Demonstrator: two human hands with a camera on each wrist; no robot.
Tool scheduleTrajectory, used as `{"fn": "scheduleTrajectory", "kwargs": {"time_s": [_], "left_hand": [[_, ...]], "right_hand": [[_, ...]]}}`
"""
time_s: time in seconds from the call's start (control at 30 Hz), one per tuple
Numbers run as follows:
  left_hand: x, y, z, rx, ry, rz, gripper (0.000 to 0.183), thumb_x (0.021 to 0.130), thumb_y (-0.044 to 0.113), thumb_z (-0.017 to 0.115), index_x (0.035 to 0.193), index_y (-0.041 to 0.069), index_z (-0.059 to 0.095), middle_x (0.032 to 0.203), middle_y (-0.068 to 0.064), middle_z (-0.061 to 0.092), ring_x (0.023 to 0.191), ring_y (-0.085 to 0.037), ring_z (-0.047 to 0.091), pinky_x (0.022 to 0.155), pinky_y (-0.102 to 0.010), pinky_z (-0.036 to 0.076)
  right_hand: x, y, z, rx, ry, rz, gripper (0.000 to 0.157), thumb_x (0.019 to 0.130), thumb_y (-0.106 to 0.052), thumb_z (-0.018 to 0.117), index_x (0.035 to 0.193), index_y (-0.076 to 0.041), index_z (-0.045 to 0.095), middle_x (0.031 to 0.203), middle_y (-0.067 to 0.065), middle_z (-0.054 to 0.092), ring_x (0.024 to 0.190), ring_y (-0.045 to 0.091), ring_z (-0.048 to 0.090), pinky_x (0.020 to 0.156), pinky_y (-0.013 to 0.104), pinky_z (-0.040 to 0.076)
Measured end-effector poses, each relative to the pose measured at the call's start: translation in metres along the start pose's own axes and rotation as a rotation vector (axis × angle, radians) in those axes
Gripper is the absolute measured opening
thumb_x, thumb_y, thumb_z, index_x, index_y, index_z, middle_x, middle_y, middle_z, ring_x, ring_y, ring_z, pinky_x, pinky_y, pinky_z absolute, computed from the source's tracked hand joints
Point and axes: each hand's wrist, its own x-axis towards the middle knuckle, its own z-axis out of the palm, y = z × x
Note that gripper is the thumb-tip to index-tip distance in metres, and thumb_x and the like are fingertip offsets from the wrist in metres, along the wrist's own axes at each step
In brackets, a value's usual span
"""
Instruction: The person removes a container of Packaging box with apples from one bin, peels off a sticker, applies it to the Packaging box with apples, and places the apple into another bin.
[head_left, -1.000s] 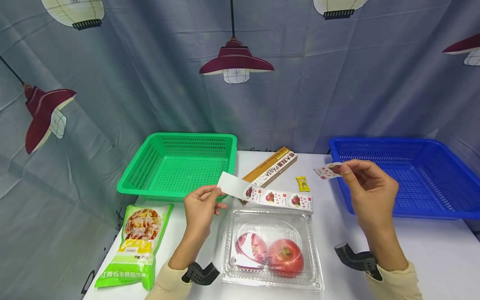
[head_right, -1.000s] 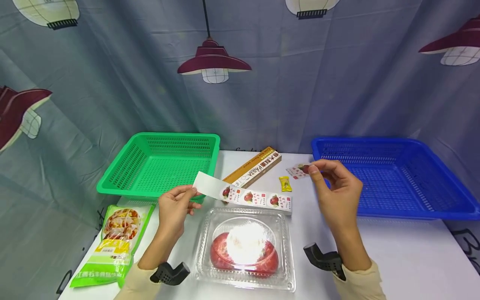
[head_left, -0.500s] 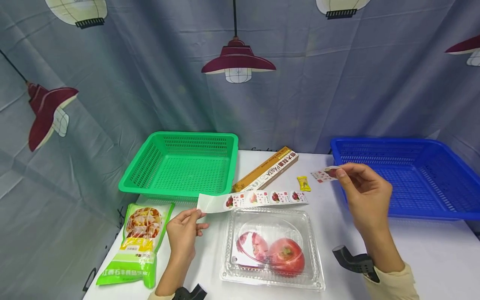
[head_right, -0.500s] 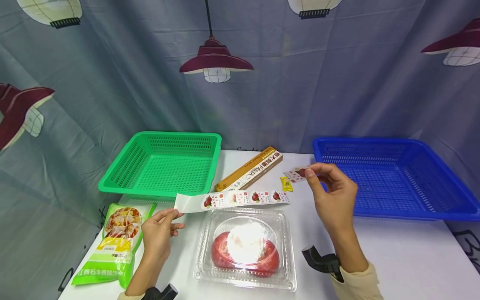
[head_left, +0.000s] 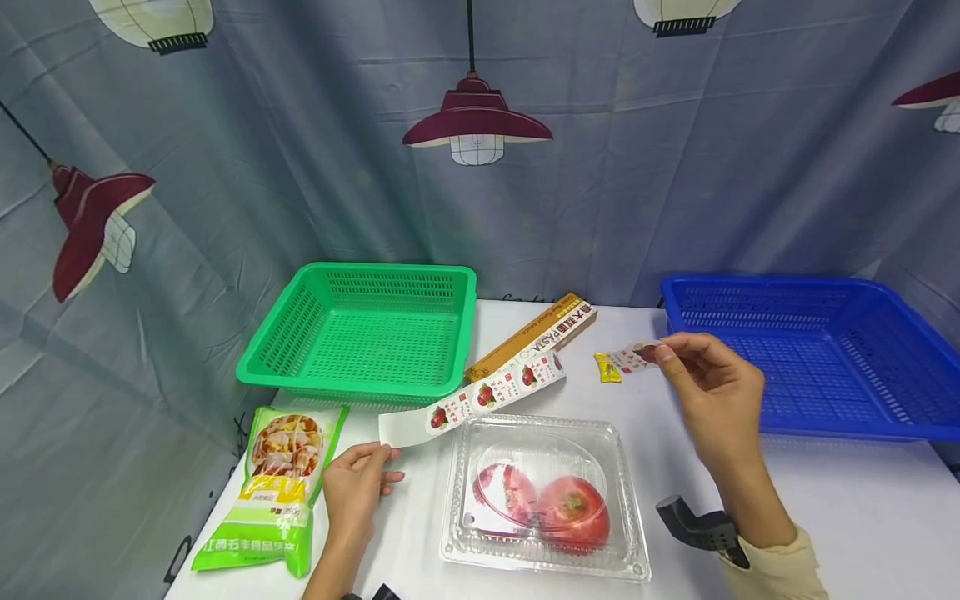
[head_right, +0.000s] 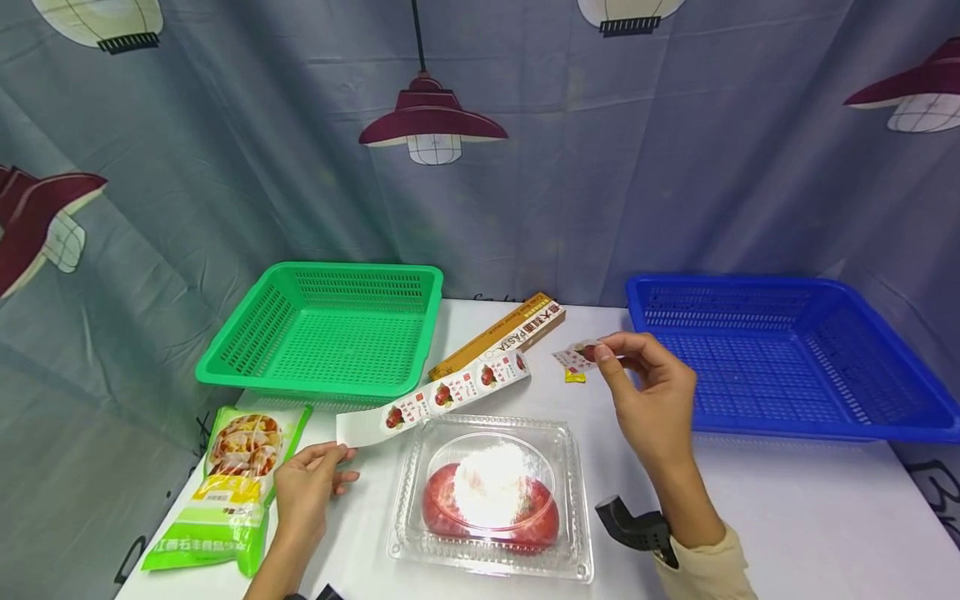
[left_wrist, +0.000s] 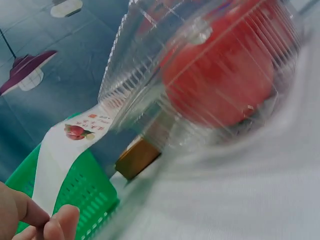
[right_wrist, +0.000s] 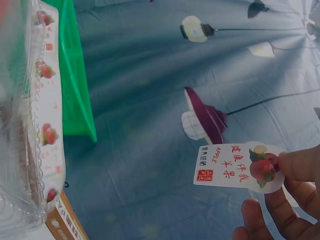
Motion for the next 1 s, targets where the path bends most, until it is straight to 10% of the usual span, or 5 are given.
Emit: {"fn": "scheduleTrajectory", "kwargs": {"time_s": [0.7,0.87,1.0], "left_hand": [[0.014,0.002,-0.033,0.078,0.009,-0.007,0.021,0.095,0.005,0.061,0.11,-0.008,0.056,0.09,-0.017,0.072,0.057,-0.018,0.068,0.048,-0.026,0.053],[0.008,0.009,-0.032,-0.003,0.043,0.084,0.016,0.097,0.002,0.057,0.107,-0.009,0.053,0.091,-0.019,0.069,0.06,-0.019,0.068,0.049,-0.027,0.053],[0.003,0.022,-0.03,-0.114,0.034,0.284,0.011,0.097,-0.001,0.055,0.102,-0.01,0.052,0.088,-0.017,0.066,0.063,-0.019,0.068,0.048,-0.025,0.051]], "right_hand": [[-0.004,0.007,0.0,-0.062,-0.036,0.005,0.011,0.088,0.013,0.064,0.098,0.018,0.063,0.089,0.013,0.07,0.084,0.018,0.069,0.079,0.02,0.052],[-0.006,0.008,0.002,-0.075,-0.039,0.007,0.01,0.088,0.013,0.065,0.097,0.018,0.063,0.089,0.012,0.07,0.084,0.017,0.068,0.078,0.02,0.052],[-0.006,0.008,0.003,-0.083,-0.049,0.01,0.01,0.088,0.012,0.065,0.097,0.017,0.064,0.089,0.013,0.071,0.084,0.018,0.068,0.079,0.02,0.052]]}}
